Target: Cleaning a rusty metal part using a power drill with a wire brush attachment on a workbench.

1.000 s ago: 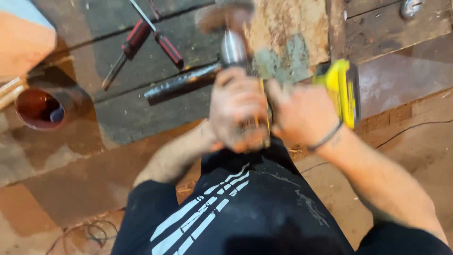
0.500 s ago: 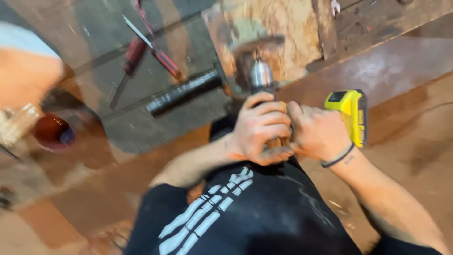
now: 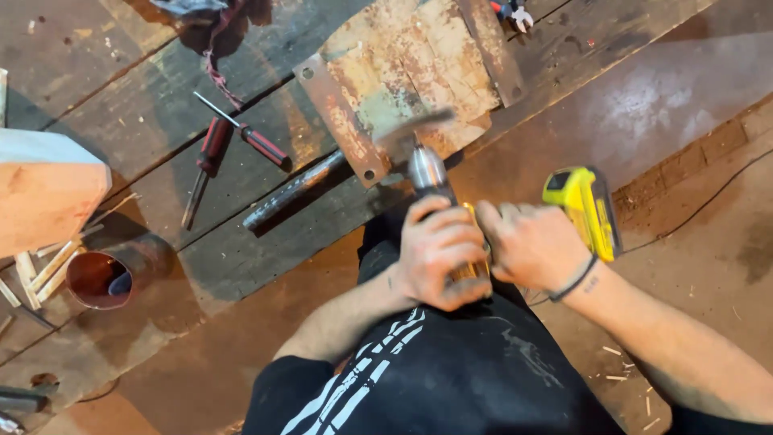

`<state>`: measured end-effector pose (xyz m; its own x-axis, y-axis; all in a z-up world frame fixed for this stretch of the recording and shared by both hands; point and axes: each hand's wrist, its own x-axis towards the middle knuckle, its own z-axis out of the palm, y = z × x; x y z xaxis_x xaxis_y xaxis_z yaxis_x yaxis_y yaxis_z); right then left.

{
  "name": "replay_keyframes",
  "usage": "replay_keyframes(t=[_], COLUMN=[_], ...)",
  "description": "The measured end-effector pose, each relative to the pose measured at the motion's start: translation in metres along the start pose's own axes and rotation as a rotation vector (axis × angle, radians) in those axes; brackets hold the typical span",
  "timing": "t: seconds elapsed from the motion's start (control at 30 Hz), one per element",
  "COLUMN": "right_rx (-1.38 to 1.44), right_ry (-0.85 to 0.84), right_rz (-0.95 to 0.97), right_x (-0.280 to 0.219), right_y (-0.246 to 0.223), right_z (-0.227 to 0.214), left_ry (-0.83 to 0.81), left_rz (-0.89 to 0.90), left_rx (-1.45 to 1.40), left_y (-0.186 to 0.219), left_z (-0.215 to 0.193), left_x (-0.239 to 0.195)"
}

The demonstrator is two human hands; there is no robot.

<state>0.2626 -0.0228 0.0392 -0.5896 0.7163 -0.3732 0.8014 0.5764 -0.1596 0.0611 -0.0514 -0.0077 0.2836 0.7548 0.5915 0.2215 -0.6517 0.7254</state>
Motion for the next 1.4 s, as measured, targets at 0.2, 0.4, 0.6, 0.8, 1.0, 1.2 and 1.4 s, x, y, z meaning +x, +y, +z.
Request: replay_keyframes(t=[0.2, 0.4, 0.6, 0.8, 1.0, 1.2, 1.4], right_rx=[-0.007, 0.049, 0.017, -0.010, 0.069, 0.086, 0.006], right_ry=[0.113, 0.126, 0.007, 0.227, 0.168, 0.136, 0.283], right_rz=[-0.095, -0.160, -0.073, -0.155, -0.143, -0.120, -0.138], right_x=[0.073, 0.031, 0.007, 0.074, 0.003, 0.018, 0.048], right_y=[0.005, 0.004, 0.010, 0.010, 0.005, 0.006, 0.013], right_z=[-0.031, -0.012, -0.004, -0.021, 0.004, -0.002, 0.000], left_ry=[0.027, 0.057, 0.055, 0.010, -0.041, -0.060, -0.025], left_rz=[-0.023, -0.021, -0.030, 0.043, 0.009, 0.050, 0.054], left_rx=[0.109, 0.105, 0.045, 0.145, 0.077, 0.106, 0.149], left_y=[-0.050, -0.011, 0.003, -0.052, 0.005, -0.012, -0.028], left_z=[-0.031, -0.006, 0.011, -0.036, 0.006, -0.003, -0.014], left_x=[0.022, 0.002, -0.003, 0.025, -0.007, 0.004, 0.017])
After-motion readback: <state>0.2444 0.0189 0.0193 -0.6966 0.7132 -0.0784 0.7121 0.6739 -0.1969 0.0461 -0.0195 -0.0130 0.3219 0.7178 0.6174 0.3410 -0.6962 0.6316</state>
